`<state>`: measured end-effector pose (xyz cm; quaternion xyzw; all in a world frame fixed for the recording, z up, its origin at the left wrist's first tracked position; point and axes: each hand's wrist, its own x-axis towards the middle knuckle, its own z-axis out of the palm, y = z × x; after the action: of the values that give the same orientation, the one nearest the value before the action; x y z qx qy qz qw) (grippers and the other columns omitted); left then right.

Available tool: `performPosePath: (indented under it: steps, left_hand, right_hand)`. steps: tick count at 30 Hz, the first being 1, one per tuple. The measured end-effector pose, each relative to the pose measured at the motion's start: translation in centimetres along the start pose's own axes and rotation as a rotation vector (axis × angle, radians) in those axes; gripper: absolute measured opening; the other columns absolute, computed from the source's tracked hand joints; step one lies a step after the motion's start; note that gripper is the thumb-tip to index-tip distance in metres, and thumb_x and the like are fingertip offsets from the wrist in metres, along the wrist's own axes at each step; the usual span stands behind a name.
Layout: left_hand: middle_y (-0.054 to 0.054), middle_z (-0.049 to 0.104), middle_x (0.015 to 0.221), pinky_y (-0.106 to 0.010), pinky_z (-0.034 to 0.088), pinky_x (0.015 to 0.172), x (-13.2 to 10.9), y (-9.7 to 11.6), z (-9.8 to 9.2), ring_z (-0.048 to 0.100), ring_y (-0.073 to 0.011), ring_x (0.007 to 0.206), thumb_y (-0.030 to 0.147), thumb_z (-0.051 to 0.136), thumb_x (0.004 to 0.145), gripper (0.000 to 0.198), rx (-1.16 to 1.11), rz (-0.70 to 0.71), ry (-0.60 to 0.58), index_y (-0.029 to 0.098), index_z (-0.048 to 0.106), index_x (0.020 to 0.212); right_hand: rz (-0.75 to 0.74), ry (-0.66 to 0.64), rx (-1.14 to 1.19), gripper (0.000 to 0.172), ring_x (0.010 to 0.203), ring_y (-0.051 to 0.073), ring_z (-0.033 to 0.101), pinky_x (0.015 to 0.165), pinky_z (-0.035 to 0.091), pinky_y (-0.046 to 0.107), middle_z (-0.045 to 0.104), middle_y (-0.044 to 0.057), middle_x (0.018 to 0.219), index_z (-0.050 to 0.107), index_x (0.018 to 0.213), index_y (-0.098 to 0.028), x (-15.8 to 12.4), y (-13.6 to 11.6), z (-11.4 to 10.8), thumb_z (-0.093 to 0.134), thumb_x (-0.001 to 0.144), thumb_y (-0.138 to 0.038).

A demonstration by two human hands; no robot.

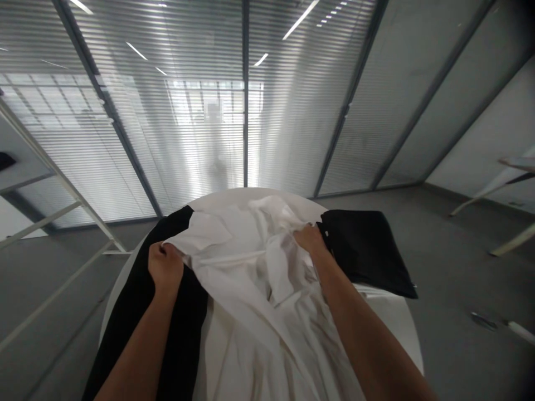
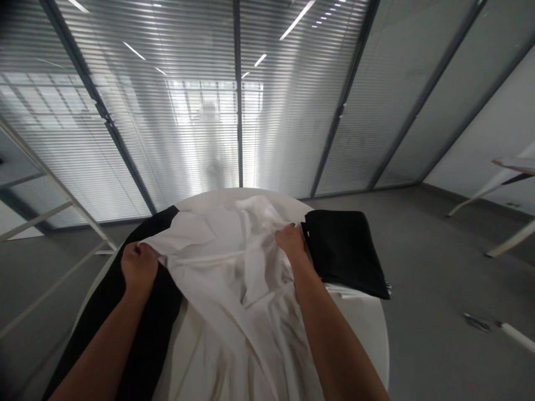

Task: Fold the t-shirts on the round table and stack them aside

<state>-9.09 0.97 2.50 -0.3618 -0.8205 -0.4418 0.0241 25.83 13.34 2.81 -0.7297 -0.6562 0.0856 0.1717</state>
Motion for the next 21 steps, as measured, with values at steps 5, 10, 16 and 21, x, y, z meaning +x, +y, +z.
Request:
performPosePath:
  steps: [5,10,16,21]
  left_hand:
    - [-0.010,0.062,0.105,-0.036,0.047,0.087,0.7,-0.8,-0.6,0.060,-0.0234,0.097,0.020,0.040,0.086,0.030,-0.064,-0.028,0.074,0.016,0.053,0.113]
    - [-0.013,0.058,0.115,-0.042,0.045,0.093,-0.2,-0.8,-0.1,0.056,-0.0288,0.109,0.017,0.044,0.085,0.049,0.100,0.180,-0.087,0.022,0.049,0.133]
    - [-0.016,0.049,0.121,-0.052,0.043,0.092,-1.3,-0.5,0.8,0.049,-0.0370,0.113,0.034,0.053,0.084,0.033,0.314,0.213,-0.248,0.027,0.068,0.113]
    - [-0.016,0.054,0.115,-0.046,0.043,0.096,-0.7,-0.5,0.9,0.049,-0.0327,0.115,0.043,0.055,0.084,0.034,0.258,0.270,-0.077,0.019,0.069,0.104]
  right_hand:
    - [0.131,0.030,-0.090,0.059,0.123,0.042,0.045,0.092,0.040,0.050,0.043,0.031,0.136,0.048,0.134,-0.003,-1.0,1.0,0.5,0.053,0.081,-0.028]
    - [-0.177,0.118,-0.174,0.050,0.132,0.035,0.034,0.102,0.030,0.053,0.040,0.015,0.144,0.054,0.130,-0.022,-2.0,-0.8,1.3,0.055,0.081,-0.031]
    - [-0.204,0.030,-0.152,0.041,0.113,0.032,0.053,0.094,0.040,0.049,0.058,0.014,0.122,0.057,0.126,-0.023,-2.2,-1.0,2.4,0.049,0.088,-0.037]
    - [-0.135,0.052,-0.002,0.028,0.100,0.026,0.062,0.087,0.045,0.039,0.066,0.013,0.103,0.064,0.108,-0.018,-0.6,0.0,0.9,0.043,0.090,-0.024]
